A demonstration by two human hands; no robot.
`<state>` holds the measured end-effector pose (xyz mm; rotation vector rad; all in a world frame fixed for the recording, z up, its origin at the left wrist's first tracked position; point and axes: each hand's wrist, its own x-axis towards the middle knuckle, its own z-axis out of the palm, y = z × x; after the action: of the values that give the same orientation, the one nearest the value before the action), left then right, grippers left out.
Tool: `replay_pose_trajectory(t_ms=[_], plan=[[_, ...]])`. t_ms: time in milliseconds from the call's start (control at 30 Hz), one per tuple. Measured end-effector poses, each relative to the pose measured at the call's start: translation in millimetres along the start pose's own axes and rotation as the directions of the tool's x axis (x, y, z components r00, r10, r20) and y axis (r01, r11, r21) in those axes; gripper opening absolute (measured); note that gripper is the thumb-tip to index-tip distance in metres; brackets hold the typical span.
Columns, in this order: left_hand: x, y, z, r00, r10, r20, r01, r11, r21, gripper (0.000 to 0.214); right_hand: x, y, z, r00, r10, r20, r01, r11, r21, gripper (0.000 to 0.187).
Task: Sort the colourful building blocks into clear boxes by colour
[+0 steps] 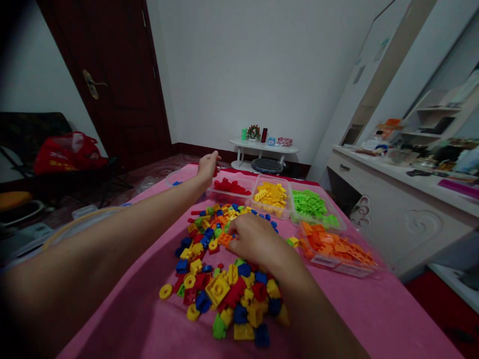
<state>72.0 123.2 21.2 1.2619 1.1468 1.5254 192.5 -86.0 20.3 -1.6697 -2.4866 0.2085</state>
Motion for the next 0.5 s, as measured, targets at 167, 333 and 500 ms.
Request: replay_pose_trajectory(t_ms=[167,333,500], plan=[[15,-17,-6.7,0.949,0.147,0.278,-0.283,0.781,0.557,0.017,-4,20,-20,0.988,0.038,-0.149,-0.023,0.994,0.104,0.014],[-15,-10,-14.8,0.866,0.235,0.441,-0.468,0.692,0.55,0.024,0,36,-26,0.892,0.209,-0.4,-0.045,0.923,0.382,0.019],[-63,-6,-26.5,0.687,0.008,0.726,-0.539,0.676,0.503,0.012,8,44,-13,0.752,0.509,-0.419,0.18,0.454,0.873,0.026]])
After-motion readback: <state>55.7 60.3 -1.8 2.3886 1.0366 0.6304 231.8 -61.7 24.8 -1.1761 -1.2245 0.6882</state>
